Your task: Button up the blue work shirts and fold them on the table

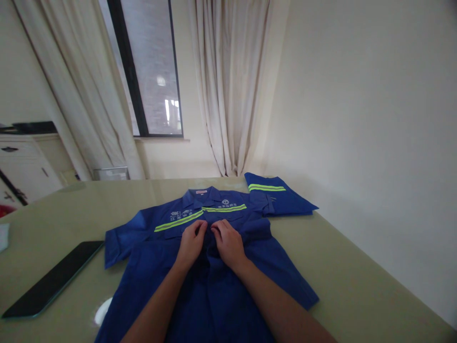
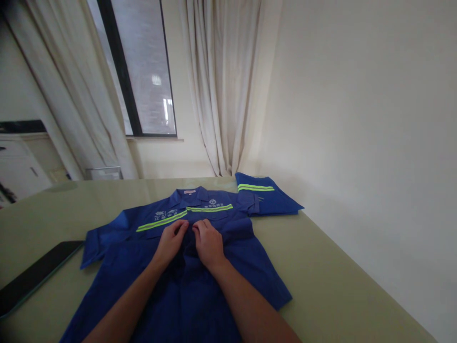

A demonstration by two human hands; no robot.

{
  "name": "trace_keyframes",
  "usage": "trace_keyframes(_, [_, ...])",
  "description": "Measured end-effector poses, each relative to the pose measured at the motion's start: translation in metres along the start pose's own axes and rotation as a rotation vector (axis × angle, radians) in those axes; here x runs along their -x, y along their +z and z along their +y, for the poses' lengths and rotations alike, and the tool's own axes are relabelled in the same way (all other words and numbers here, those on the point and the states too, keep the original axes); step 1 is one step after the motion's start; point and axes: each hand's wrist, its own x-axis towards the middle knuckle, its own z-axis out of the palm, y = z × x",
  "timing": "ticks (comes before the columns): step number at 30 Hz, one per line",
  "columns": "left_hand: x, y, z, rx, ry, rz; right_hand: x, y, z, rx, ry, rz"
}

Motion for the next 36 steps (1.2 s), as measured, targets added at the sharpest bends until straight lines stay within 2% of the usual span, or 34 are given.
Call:
trace_keyframes(5, [0.003,0.002,0.001,-0.030,-0.010,-0.024,0.000,0.001,0.001,0.056,0.006,-0.009])
trace_keyframes(10, [0.004,0.007,-0.004,-0.023,0.023,0.041,-0.001,0.003,0.003,0.032,-0.137,-0.068])
trace_keyframes(13, [0.005,0.008,-0.007,-0.009,0.046,0.065,-0.002,0.004,0.004,0.005,-0.124,-0.081])
trace_keyframes(18, [0.007,0.010,-0.006,0.042,0.070,0.038,-0.003,0.003,0.005,-0.064,-0.008,-0.015])
trace_keyframes(23, [0.005,0.014,-0.008,0.099,0.102,-0.038,-0.003,0.001,0.005,-0.028,0.126,0.033])
trace_keyframes(25, [0.005,0.015,-0.011,0.102,0.107,-0.048,-0.004,0.001,0.006,-0.037,0.129,0.071])
trace_keyframes(29, [0.008,0.013,-0.015,0.055,0.087,-0.044,-0.006,0.004,0.010,-0.071,0.045,0.171])
trace_keyframes(33, [0.016,0.006,-0.011,-0.052,0.055,-0.072,-0.005,0.004,0.010,-0.090,0.070,0.045])
trace_keyframes(36, [0.024,0.001,-0.003,-0.155,0.022,-0.079,-0.001,0.000,0.005,-0.001,0.140,-0.045])
